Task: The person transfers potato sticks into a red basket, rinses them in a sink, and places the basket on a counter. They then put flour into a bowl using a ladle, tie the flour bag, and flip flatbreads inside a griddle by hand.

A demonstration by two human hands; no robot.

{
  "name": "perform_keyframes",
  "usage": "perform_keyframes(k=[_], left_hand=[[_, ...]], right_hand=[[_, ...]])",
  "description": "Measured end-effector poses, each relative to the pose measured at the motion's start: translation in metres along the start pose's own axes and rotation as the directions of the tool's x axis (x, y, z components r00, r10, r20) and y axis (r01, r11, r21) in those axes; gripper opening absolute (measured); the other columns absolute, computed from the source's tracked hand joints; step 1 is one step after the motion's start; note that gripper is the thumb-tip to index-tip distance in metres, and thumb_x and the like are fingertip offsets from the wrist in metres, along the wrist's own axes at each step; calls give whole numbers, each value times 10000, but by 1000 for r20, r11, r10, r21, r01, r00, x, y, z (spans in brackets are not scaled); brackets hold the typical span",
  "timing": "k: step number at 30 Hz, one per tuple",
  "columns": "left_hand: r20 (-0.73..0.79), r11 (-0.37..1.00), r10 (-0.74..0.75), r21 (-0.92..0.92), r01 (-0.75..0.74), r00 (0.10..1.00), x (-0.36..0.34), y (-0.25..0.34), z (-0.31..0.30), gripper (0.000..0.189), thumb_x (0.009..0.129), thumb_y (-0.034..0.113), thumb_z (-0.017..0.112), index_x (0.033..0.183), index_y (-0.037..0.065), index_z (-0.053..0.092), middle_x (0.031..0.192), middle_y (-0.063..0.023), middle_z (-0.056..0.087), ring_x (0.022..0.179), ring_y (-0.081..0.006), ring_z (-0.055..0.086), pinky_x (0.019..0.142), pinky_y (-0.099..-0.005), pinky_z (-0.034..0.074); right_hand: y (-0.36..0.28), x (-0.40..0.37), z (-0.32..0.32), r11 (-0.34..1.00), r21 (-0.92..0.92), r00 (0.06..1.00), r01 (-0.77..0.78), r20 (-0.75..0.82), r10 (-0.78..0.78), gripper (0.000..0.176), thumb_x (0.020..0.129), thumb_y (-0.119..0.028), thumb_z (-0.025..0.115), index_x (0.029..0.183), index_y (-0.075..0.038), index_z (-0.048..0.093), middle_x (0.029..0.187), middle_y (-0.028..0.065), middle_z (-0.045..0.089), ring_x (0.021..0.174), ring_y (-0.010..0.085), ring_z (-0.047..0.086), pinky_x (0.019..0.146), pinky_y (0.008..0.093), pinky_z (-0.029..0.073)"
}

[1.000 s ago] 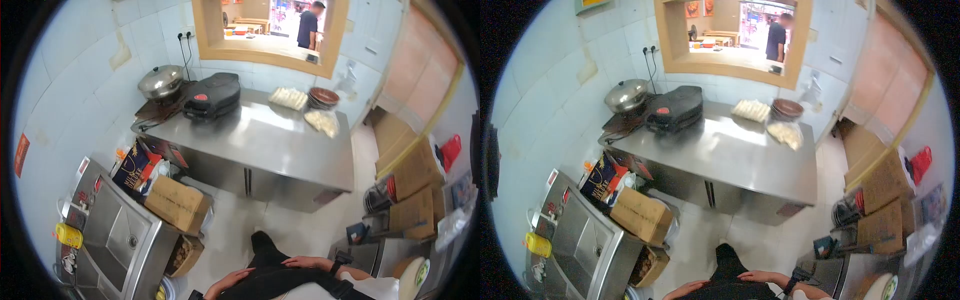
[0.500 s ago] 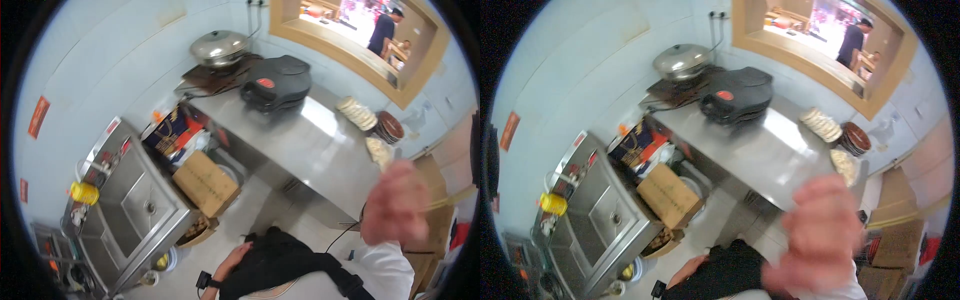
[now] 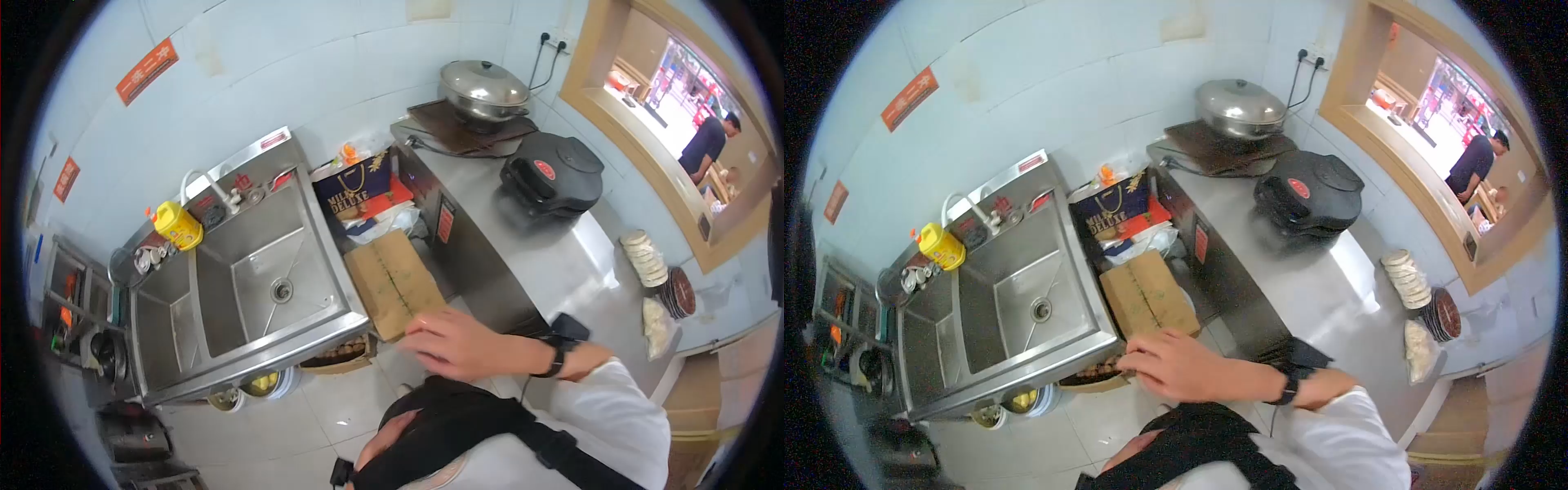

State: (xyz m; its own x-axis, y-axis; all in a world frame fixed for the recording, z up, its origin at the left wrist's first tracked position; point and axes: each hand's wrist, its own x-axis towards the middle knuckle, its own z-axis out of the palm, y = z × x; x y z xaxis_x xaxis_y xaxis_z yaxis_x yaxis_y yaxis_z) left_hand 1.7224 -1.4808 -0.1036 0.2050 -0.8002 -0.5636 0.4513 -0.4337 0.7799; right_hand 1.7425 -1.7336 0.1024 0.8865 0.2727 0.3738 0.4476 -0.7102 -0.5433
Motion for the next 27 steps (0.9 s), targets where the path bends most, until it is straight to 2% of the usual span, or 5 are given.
perform_keyframes(k=[4, 8, 15, 22, 27], left_hand=[[-323, 917, -112, -399, -28, 940, -28, -59, -22, 471, 873, 354, 451, 1241, 62, 418, 1176, -93, 517, 1099, -207, 458, 937, -366, 317], [-604, 931, -254, -365, 21, 755, -53, -50, -35, 466, 849, 402, 428, 1188, 85, 464, 1138, -90, 542, 1070, -216, 479, 874, -410, 339], [-511, 967, -104, -254, -34, 853, 11, 48, -30, 422, 860, 378, 440, 1154, 79, 485, 1113, -89, 553, 1042, -213, 493, 870, -421, 342], [-92, 998, 6, -68, -12, 996, 126, 146, 19, 547, 868, 438, 431, 1252, 50, 401, 1246, -128, 440, 1175, -256, 400, 991, -402, 259], [71, 997, -46, 58, 42, 996, 212, 206, 43, 543, 886, 421, 408, 1274, 46, 352, 1239, -158, 430, 1153, -283, 414, 984, -401, 278]], right_hand=[[89, -25, 42, 944, 100, 944, -316, -66, 323, 181, 729, -61, 539, 907, -87, 560, 870, 86, 486, 828, 252, 516, 685, 327, 416], [124, -23, 13, 919, -108, 915, -379, -194, 354, 161, 723, -66, 550, 880, -99, 565, 826, 77, 495, 767, 263, 523, 634, 343, 416], [214, -91, -109, 727, -231, 736, -647, -437, 516, 247, 719, -74, 548, 959, -61, 490, 951, 131, 464, 845, 293, 523, 684, 386, 436], [413, -255, -266, -72, -16, -34, -997, -761, 647, 540, 716, -246, 614, 1102, 72, 411, 1122, 270, 420, 1000, 420, 473, 862, 418, 408], [481, -318, -330, -119, 341, -333, -932, -683, 650, 502, 705, -270, 638, 1006, 111, 512, 1085, 283, 511, 1023, 374, 502, 840, 416, 425]])
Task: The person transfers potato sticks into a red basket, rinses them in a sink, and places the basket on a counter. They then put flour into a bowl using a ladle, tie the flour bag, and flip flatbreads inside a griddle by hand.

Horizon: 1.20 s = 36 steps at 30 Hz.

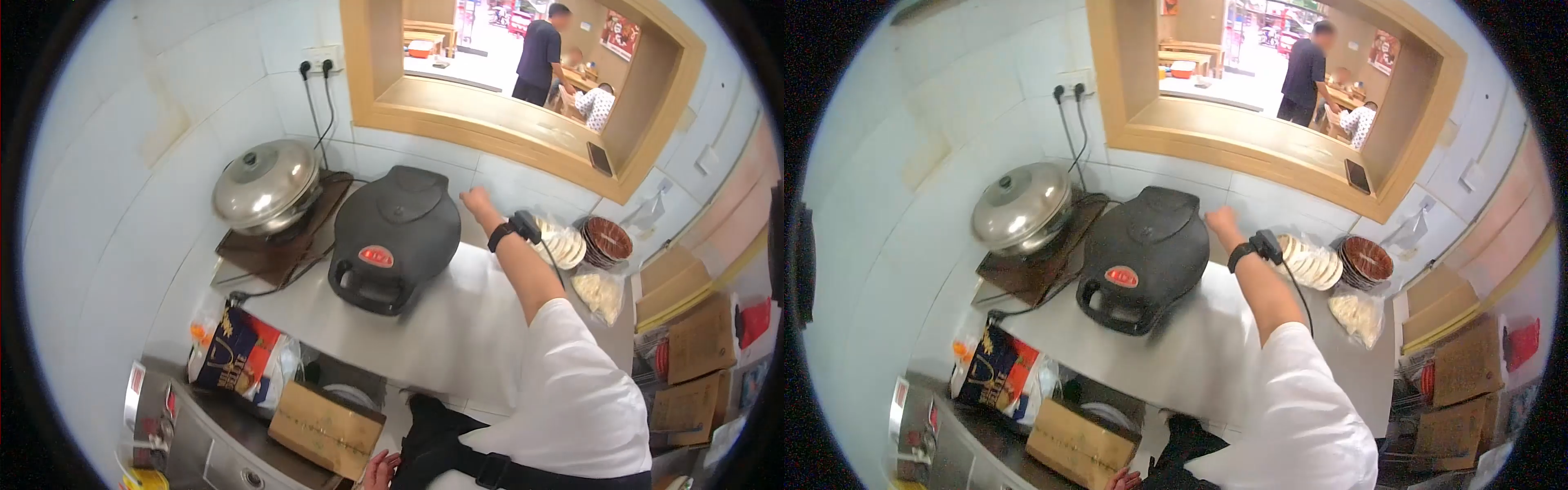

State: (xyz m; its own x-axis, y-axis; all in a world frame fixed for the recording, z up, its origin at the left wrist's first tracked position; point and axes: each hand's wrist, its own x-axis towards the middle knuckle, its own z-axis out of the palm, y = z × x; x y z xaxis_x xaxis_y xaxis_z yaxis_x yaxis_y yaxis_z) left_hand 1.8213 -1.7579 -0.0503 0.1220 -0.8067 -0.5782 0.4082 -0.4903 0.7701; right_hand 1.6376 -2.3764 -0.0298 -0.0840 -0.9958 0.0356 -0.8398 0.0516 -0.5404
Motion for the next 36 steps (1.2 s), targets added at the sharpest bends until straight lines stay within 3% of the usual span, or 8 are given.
perform_keyframes(k=[12, 15, 17, 24, 26, 31, 34, 36], left_hand=[[-197, 992, -110, -83, 95, 974, 107, 65, 9, 541, 857, 409, 484, 1240, 36, 396, 1222, -155, 444, 1151, -278, 405, 969, -381, 298], [-186, 995, -98, -41, 92, 978, 124, 82, 22, 521, 862, 410, 472, 1227, 44, 412, 1212, -151, 452, 1144, -274, 412, 960, -375, 309], [-167, 998, -67, -19, 65, 984, 131, 98, 34, 512, 866, 413, 464, 1221, 48, 418, 1206, -148, 457, 1141, -271, 415, 955, -372, 315], [-153, 990, -127, 36, 134, 980, 138, 97, 32, 498, 877, 422, 432, 1225, 66, 405, 1189, -134, 466, 1124, -252, 433, 965, -372, 296], [-171, 988, -139, 35, 147, 975, 134, 105, 37, 502, 878, 425, 428, 1232, 70, 396, 1196, -133, 461, 1127, -251, 432, 968, -373, 289], [-154, 990, -126, 40, 133, 980, 126, 103, 36, 507, 876, 433, 430, 1231, 73, 403, 1209, -130, 461, 1133, -247, 433, 968, -379, 285], [-169, 997, -53, 49, 62, 984, 122, 100, 39, 475, 879, 401, 442, 1222, 73, 419, 1199, -131, 472, 1128, -242, 440, 956, -367, 303], [-191, 999, 9, 44, -1, 981, 125, 11, 5, 341, 901, 231, 430, 1165, 19, 468, 1058, -94, 571, 992, -170, 519, 837, -283, 388]], right_hand=[[30, 102, 78, 864, 359, 896, -353, 396, 201, 775, 712, -601, 549, 1043, 98, 494, 983, 195, 529, 845, 294, 518, 717, 399, 426], [29, 118, 84, 771, 447, 850, -453, 476, 224, 628, 737, -580, 529, 715, 47, 552, 698, 152, 518, 611, 227, 484, 505, 351, 346], [40, 138, 98, 801, 290, 709, -524, 670, 221, 740, 717, -656, 489, 1050, 4, 522, 928, 116, 517, 831, 219, 473, 737, 348, 391], [42, 149, 117, 654, 476, 717, -588, 681, 148, 735, 724, -644, 492, 1142, -39, 492, 1143, 116, 488, 959, 238, 489, 814, 389, 394], [48, 157, 128, 625, 493, 688, -605, 718, 100, 850, 717, -672, 449, 1315, -88, 297, 1328, 190, 302, 1202, 356, 290, 947, 562, 201], [20, 131, 91, 558, 538, 691, -632, 716, 92, 639, 794, -552, 476, 1240, -99, 420, 1278, 75, 404, 1156, 225, 372, 936, 416, 317], [61, 157, 139, 567, 709, 814, -419, 570, -111, 704, 785, -581, 473, 1243, -50, 411, 1236, 76, 464, 1117, 229, 439, 958, 393, 331], [59, 149, 131, 560, 708, 747, -431, 628, -219, 786, 772, -636, 428, 1283, -44, 354, 1283, 88, 417, 1160, 262, 401, 984, 427, 288]])
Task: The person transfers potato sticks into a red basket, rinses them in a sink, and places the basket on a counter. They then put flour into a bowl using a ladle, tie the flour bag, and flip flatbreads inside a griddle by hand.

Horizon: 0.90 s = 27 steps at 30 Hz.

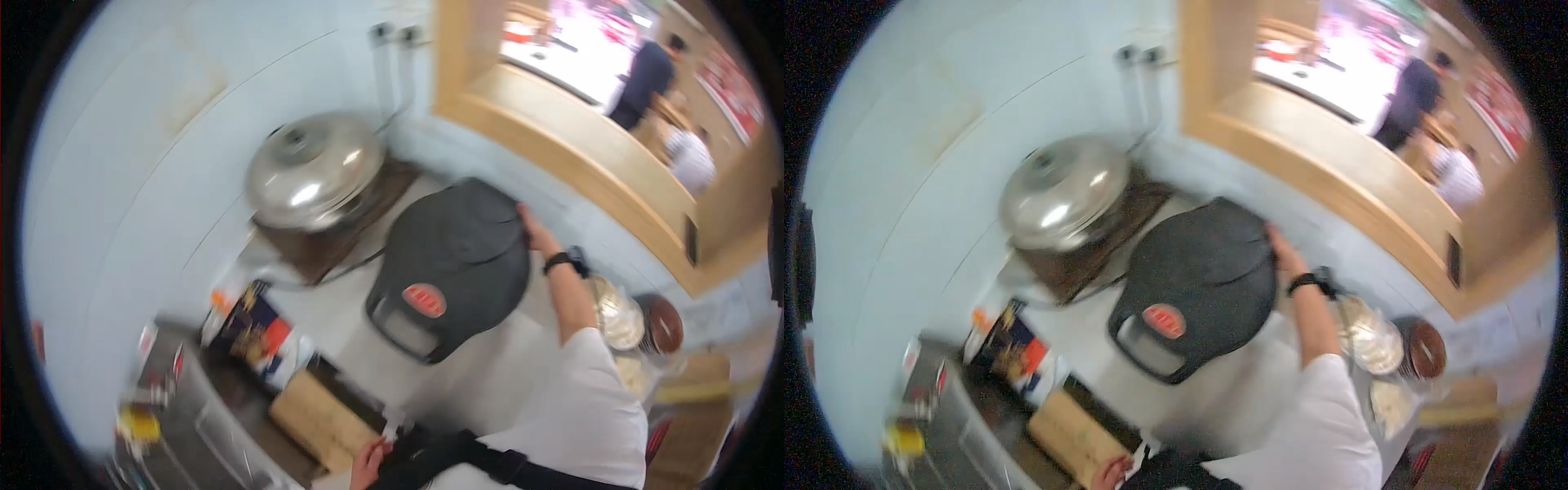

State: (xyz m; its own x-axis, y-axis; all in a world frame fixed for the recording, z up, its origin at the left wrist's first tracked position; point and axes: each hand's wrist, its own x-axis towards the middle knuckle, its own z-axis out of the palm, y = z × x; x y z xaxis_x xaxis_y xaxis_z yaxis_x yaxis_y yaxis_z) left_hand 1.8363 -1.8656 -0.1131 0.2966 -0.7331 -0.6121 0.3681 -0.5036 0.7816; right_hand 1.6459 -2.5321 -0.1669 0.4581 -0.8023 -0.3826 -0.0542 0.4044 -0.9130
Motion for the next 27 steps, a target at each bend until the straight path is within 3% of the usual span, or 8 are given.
perform_keyframes(k=[1, 4, 7, 10, 14, 16, 23, 27], left_hand=[[-20, 993, 40, 112, -37, 999, -16, 34, 10, 332, 911, 177, 420, 1181, -14, 442, 1053, -98, 568, 982, -158, 523, 850, -244, 391], [-71, 1000, 16, -20, -17, 997, -53, 58, 8, 401, 922, 256, 386, 1244, 18, 385, 1166, -91, 514, 1055, -176, 496, 907, -299, 359], [-145, 983, 35, -171, -59, 989, -92, 32, -5, 354, 913, 217, 420, 1184, -10, 448, 1128, -107, 531, 1057, -163, 481, 925, -274, 351], [-275, 988, 37, -137, -77, 961, -127, -28, -16, 371, 909, 242, 425, 1201, 14, 451, 1153, -92, 521, 1081, -163, 460, 938, -268, 336], [-253, 981, 166, -54, -185, 953, -156, -116, 3, 397, 909, 292, 411, 1215, 45, 457, 1181, -88, 511, 1087, -175, 456, 944, -282, 328], [-315, 968, 227, -33, -250, 922, -177, -162, 26, 397, 911, 296, 404, 1215, 46, 458, 1185, -98, 508, 1091, -184, 455, 944, -283, 326], [-697, 924, 181, -121, -362, 694, -328, -350, 72, 430, 915, 326, 373, 1228, 38, 436, 1214, -123, 481, 1122, -205, 435, 964, -302, 307], [-951, 795, -169, -287, -535, 259, -440, -363, 120, 488, 902, 375, 370, 1206, 1, 445, 1200, -158, 481, 1135, -238, 426, 974, -321, 299]], right_hand=[[-16, -7, 7, 986, -122, 986, -117, -130, 101, 800, 777, -656, 381, 1289, -43, 344, 1290, 101, 406, 1168, 274, 391, 987, 413, 283], [-23, -2, -13, 664, -721, 707, 197, -365, -606, 567, 810, -417, 440, 1188, 6, 435, 1167, 159, 484, 1060, 269, 469, 911, 387, 351], [-68, -79, 39, 516, -730, 573, 449, -208, -793, 368, 831, -159, 504, 1142, 33, 466, 1097, 162, 525, 992, 237, 510, 881, 335, 379], [-94, -243, 187, 746, -347, 822, 569, 216, -526, 232, 877, -186, 467, 1039, -27, 511, 969, 49, 527, 931, 142, 483, 839, 272, 383], [-27, -411, 310, 547, -373, 467, 750, 884, -38, 266, 782, -117, 480, 1032, -48, 538, 989, 23, 519, 784, 68, 443, 708, 209, 374], [37, -488, 349, 737, -466, 311, 490, 883, 351, 336, 855, -198, 462, 1144, -32, 501, 1113, 59, 514, 942, 152, 500, 828, 249, 377], [363, -596, 377, 616, -114, -525, 779, 417, 742, 428, 909, -307, 387, 1179, 17, 460, 1193, 110, 489, 1108, 196, 438, 967, 305, 295], [360, -678, 428, 595, -446, -362, 669, 503, 785, 345, 880, -211, 415, 1118, 27, 490, 1134, 107, 521, 1087, 187, 456, 945, 297, 325]])
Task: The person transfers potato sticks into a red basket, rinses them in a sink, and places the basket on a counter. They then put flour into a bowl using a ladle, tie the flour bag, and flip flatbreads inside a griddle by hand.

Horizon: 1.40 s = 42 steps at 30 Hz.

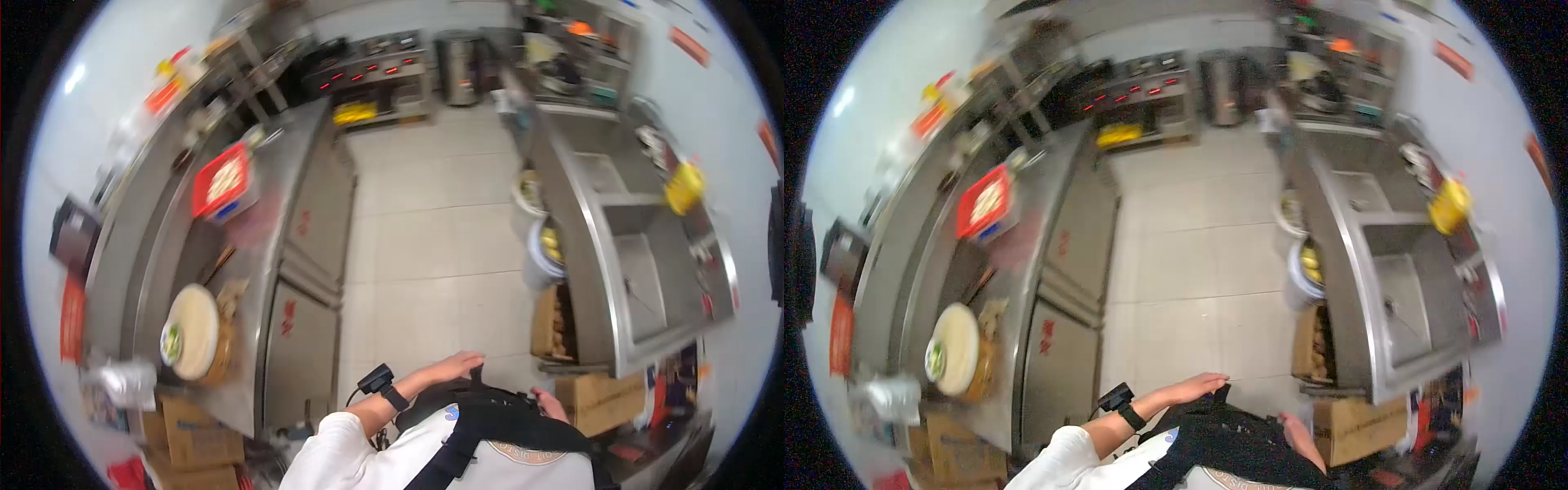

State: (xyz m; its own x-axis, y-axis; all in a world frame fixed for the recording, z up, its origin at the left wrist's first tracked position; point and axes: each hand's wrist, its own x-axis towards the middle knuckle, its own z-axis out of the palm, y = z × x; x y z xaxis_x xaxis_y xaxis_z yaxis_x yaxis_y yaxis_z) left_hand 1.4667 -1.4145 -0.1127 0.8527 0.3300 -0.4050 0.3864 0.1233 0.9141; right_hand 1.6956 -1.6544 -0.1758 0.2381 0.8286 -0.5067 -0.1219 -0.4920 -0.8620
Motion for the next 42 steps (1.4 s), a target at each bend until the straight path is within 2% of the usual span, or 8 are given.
perform_keyframes(k=[11, 16, 22, 26, 29, 34, 38, 42], left_hand=[[-429, 965, 178, -102, -243, 886, -3, -36, -137, 426, 872, 323, 448, 1138, -5, 495, 1151, -155, 507, 1096, -243, 459, 932, -316, 343], [-519, 960, -30, -253, -121, 854, -32, -27, -263, 403, 886, 330, 440, 1191, 68, 471, 1204, -73, 477, 1121, -183, 413, 954, -338, 313], [-868, 813, -420, -489, -316, 263, -98, -75, -404, 428, 827, 295, 507, 1211, 112, 458, 1248, -65, 444, 1188, -204, 343, 919, -434, 330], [-861, 914, -229, -351, 203, -455, -199, -138, -483, 496, 741, 159, 566, 1194, 11, 430, 1256, -204, 385, 1187, -320, 345, 994, -385, 277], [-821, 807, -54, -371, 459, -569, -284, -203, -528, 533, 753, 182, 562, 1251, 95, 393, 1304, -225, 303, 1193, -379, 303, 998, -409, 262], [-477, 442, -259, -832, 336, -840, -267, -227, -576, 503, 751, 152, 550, 1233, 99, 416, 1255, -240, 337, 1152, -394, 336, 956, -436, 295], [-688, 822, -33, -432, 372, -725, -219, -222, -611, 366, 753, 135, 530, 1109, 54, 508, 1062, -207, 458, 1010, -390, 424, 863, -484, 332], [-746, 790, -72, -447, 418, -662, -204, -172, -647, 337, 739, 150, 566, 1073, 114, 540, 1090, -164, 433, 1057, -369, 379, 872, -514, 295]], right_hand=[[-104, 226, 75, 923, -383, 878, 41, 454, 150, 293, 878, -168, 437, 1076, 37, 505, 1033, 110, 562, 1000, 190, 511, 886, 296, 375], [-155, 342, 112, 885, -461, 695, 64, 657, 292, 290, 885, -173, 439, 1067, 42, 507, 995, 114, 575, 969, 194, 528, 866, 298, 390], [-262, 469, 162, 892, -441, 714, 94, 655, 249, 211, 873, -119, 450, 995, 39, 519, 910, 113, 592, 873, 190, 563, 803, 294, 426], [-325, 552, 234, 874, -413, 767, 256, 637, 76, 82, 838, -23, 464, 864, 18, 531, 851, 115, 596, 779, 181, 595, 722, 290, 462], [-362, 605, 311, 808, -508, 702, 298, 691, 175, 111, 826, -11, 462, 906, 34, 524, 846, 106, 590, 807, 182, 598, 740, 284, 468], [-428, 643, 476, 610, -556, 542, 564, 807, 234, 150, 828, -77, 506, 945, 13, 535, 910, 86, 599, 858, 159, 571, 758, 276, 451], [-487, 720, 645, 712, -202, 317, 672, 948, -30, 168, 844, -132, 483, 957, -10, 506, 996, 66, 562, 907, 145, 514, 800, 283, 424], [-591, 716, 841, 946, -209, 594, 248, 804, 22, 617, 843, -445, 461, 1267, -28, 295, 1256, 148, 373, 1097, 306, 437, 850, 429, 422]])
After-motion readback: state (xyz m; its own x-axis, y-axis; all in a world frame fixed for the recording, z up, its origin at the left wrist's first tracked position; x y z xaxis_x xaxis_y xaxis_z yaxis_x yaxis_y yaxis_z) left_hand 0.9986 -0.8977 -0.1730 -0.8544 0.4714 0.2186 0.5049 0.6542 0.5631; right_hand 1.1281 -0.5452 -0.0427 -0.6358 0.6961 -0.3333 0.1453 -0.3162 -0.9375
